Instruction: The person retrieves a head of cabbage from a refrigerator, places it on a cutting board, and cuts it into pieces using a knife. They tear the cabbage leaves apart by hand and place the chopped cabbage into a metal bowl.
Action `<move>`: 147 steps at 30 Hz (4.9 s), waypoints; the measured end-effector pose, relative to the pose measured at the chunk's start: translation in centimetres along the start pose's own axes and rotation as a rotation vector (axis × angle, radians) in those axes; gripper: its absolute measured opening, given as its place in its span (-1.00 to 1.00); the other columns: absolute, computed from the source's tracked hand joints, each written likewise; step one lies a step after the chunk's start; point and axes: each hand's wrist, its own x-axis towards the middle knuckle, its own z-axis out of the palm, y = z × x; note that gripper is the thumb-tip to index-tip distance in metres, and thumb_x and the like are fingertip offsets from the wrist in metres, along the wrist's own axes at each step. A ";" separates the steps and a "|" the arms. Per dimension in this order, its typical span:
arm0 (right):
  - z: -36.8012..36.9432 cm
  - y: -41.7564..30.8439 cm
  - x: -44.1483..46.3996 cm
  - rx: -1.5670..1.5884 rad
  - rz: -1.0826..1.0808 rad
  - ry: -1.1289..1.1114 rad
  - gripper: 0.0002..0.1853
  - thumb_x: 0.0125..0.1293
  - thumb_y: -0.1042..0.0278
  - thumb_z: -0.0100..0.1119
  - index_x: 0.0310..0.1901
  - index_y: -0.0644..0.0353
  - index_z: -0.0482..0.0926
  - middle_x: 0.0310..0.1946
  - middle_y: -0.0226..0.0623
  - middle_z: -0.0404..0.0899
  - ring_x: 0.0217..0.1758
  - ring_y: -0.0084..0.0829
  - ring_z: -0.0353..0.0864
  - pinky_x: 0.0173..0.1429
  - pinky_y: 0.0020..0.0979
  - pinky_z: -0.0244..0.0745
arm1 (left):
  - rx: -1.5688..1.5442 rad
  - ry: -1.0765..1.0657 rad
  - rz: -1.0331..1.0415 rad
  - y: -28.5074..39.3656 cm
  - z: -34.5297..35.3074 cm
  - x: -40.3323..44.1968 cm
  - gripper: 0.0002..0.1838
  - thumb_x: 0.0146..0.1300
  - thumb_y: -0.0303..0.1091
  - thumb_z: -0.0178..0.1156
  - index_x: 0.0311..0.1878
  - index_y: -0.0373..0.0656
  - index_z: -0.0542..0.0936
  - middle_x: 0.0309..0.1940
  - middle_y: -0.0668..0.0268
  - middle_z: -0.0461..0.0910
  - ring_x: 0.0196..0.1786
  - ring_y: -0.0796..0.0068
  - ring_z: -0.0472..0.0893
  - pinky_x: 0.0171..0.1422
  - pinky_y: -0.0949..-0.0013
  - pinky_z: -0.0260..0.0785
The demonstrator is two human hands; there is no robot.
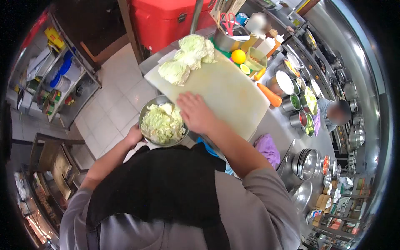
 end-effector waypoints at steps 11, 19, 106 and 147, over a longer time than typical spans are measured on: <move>-4.1 -5.3 -7.0 0.324 0.602 0.412 -0.79 0.41 0.40 0.16 -0.01 0.24 0.66 -0.11 -0.02 0.68 -0.02 0.03 0.66 0.13 -0.10 0.57 | -0.078 -0.098 0.013 -1.5 -2.7 0.0 -0.51 0.41 -0.24 0.14 0.33 -0.27 0.46 0.00 0.06 0.69 -0.10 0.20 0.75 -0.12 0.18 0.67; -4.5 -14.5 -17.1 0.324 0.916 0.408 -0.86 0.39 0.34 0.23 -0.14 0.15 0.72 -0.23 -0.11 0.72 -0.18 -0.08 0.72 -0.07 -0.16 0.63 | 0.040 -0.239 -0.119 -3.5 -4.7 4.3 -0.59 0.49 -0.17 0.04 0.33 -0.06 0.40 -0.02 0.21 0.68 -0.26 0.36 0.73 -0.38 0.34 0.64; -14.2 -3.4 -39.2 -0.277 1.459 0.405 -0.47 0.21 0.43 0.22 0.24 -0.23 0.64 0.06 -0.17 0.49 0.14 -0.10 0.54 0.26 -0.10 0.45 | -0.072 -0.177 0.137 8.9 4.1 -9.4 -0.50 0.52 -0.07 -0.14 0.33 -0.17 0.46 0.01 0.12 0.68 -0.23 0.20 0.74 -0.42 0.31 0.68; -14.8 12.6 -17.7 1.795 0.980 0.648 -0.57 0.31 0.18 0.15 0.08 0.32 0.49 -0.16 -0.05 0.68 -0.39 -0.11 0.68 -0.37 -0.13 0.62 | -0.341 0.558 0.202 3.9 4.8 -5.4 -0.58 0.51 -0.23 -0.03 0.24 -0.36 0.44 -0.15 0.07 0.70 -0.34 0.32 0.74 -0.39 0.28 0.65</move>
